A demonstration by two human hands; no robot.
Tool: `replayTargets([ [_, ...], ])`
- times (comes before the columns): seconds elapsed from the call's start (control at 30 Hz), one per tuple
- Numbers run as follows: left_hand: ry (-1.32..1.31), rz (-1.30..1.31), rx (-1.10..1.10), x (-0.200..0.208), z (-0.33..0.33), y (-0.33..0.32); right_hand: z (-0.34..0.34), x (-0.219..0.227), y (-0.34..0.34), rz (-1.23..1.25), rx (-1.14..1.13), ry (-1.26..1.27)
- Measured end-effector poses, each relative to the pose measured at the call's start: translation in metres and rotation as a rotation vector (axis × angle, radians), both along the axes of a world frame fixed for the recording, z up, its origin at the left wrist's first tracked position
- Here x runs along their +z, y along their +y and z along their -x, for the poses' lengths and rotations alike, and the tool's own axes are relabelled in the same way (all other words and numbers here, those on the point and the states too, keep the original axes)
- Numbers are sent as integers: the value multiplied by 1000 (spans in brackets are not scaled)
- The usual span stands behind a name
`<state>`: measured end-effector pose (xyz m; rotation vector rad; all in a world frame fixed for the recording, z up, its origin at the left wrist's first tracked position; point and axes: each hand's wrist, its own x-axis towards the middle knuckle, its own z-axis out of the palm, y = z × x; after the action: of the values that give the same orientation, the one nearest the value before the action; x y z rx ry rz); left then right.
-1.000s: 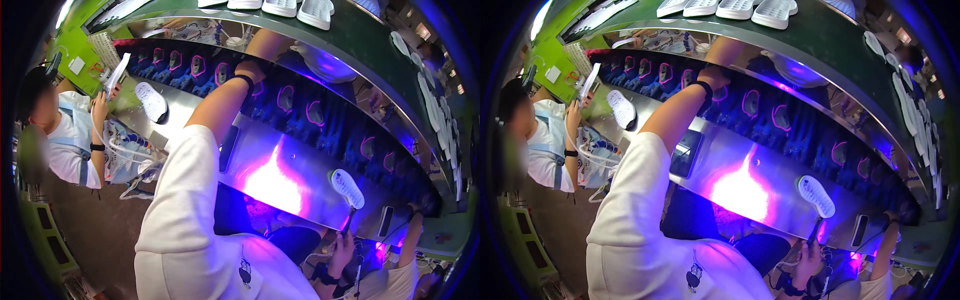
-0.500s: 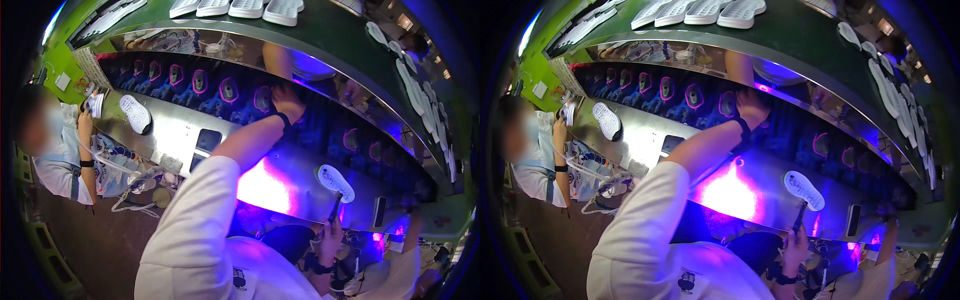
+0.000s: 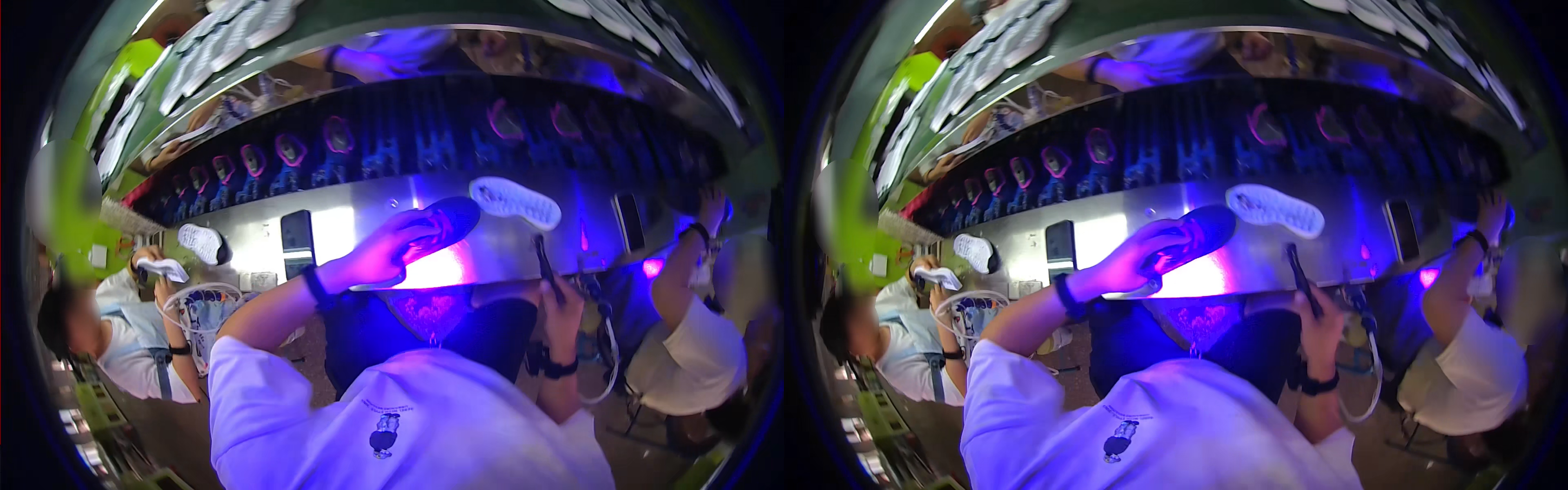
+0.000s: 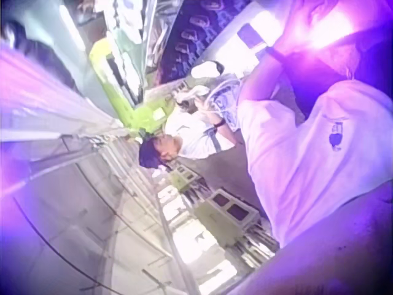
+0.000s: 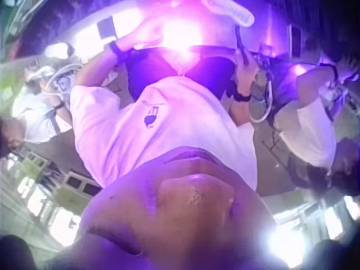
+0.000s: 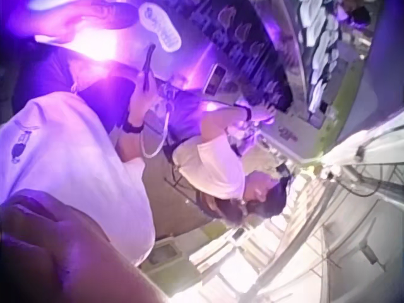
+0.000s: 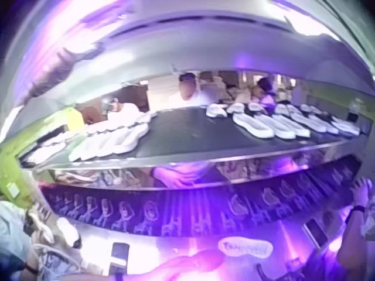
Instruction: The recorder is seen using a tool to stitch or finish the upper part of a shoe at an industrial workbench.
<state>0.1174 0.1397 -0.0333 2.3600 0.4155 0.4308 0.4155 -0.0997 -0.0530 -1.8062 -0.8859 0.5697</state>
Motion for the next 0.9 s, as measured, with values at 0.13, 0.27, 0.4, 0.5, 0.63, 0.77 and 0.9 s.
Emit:
replayTargets([
  [0.13, 364, -270, 59, 34, -25, -28, -3, 7, 12, -8, 30, 212],
  [0.27, 551, -571, 344, -2, -94, -51, 2, 22, 14, -147, 46, 254],
  [0.4, 401, -1059, 264, -50, -77, -79, 9, 28, 3, -179, 44, 183],
  [0.5, 249, -983, -189, -67, -44, -85, 10, 30, -2, -147, 70, 114],
  [0.63, -194, -442, 291, 33, -16, -64, 12, 17, 5, -138, 150, 12],
  [0.77, -267, -457, 463, -8, 20, -101, 35, 5, 33, 44, 230, 78],
  [0.9, -145, -304, 467, -19, 46, -143, 56, -16, 61, 63, 424, -26],
])
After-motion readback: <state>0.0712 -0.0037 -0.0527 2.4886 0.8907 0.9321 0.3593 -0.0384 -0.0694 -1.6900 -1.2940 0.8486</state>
